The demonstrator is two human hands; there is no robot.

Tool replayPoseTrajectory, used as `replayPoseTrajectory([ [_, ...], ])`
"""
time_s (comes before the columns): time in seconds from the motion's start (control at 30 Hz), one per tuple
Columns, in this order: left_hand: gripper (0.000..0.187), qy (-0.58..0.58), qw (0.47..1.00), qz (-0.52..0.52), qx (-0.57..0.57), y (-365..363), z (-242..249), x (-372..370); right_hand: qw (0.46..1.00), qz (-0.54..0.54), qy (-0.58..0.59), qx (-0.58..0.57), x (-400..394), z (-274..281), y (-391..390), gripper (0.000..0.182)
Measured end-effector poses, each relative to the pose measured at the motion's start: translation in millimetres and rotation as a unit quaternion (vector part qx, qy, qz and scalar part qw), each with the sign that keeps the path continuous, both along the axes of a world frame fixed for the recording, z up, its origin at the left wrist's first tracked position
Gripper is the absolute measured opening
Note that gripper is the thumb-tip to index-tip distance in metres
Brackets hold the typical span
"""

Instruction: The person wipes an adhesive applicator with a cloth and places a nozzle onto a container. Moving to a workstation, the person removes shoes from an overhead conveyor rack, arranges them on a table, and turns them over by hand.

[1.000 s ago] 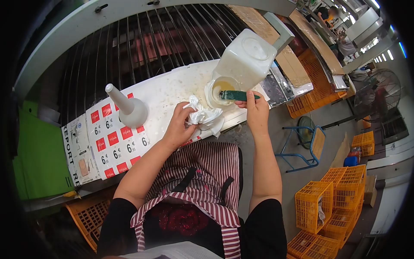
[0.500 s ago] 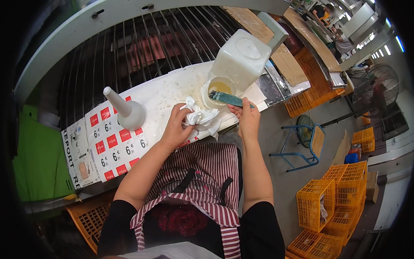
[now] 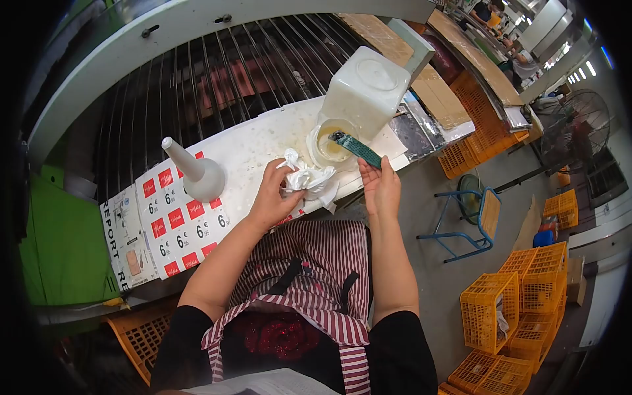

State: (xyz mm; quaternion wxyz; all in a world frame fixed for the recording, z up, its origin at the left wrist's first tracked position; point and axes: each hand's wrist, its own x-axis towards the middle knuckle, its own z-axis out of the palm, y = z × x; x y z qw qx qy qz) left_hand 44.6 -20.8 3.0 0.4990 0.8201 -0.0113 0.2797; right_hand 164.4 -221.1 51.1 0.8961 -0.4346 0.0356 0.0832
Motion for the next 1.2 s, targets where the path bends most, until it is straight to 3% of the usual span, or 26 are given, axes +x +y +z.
replayPoseTrajectory([
  [0.4,0.044,0.051,0.999,0.010,-0.012,-0.4,1.8,1.2,0.999,0.021,-0.040,-0.018,-3.7,34.9,1.1,0.029],
  [0.5,0.051,0.023,1.000,0.008,-0.002,0.6,-0.8,3.2,0.997,0.044,-0.056,-0.009,-9.0,46.2,3.7,0.029],
  [0.57,0.064,0.102,0.992,0.043,-0.067,-2.5,2.2,1.3,0.997,0.051,-0.054,-0.009,-17.5,49.6,6.8,0.029],
  [0.67,0.070,0.057,0.990,0.066,-0.113,-4.9,3.8,0.8,0.996,0.074,-0.047,-0.022,-32.0,39.8,11.1,0.029],
  [0.83,0.071,0.084,0.993,0.051,-0.072,-0.4,0.5,1.2,0.992,0.087,-0.020,-0.092,-50.7,8.2,11.8,0.029],
  [1.0,0.069,0.088,0.992,0.041,-0.077,0.3,0.6,-0.1,0.982,0.093,-0.077,-0.144,-55.3,-2.1,4.1,0.033],
  [1.1,0.069,0.086,0.993,0.040,-0.070,0.2,0.7,-0.1,0.957,0.081,-0.167,-0.222,-64.7,3.9,2.4,0.029],
  [1.17,0.068,0.086,0.993,0.038,-0.073,0.4,0.3,0.4,0.856,0.076,-0.350,-0.372,-70.9,4.0,0.6,0.022],
  [1.2,0.068,0.087,0.993,0.037,-0.072,0.5,0.8,0.4,0.770,0.082,-0.457,-0.438,-70.9,4.9,-2.9,0.019],
])
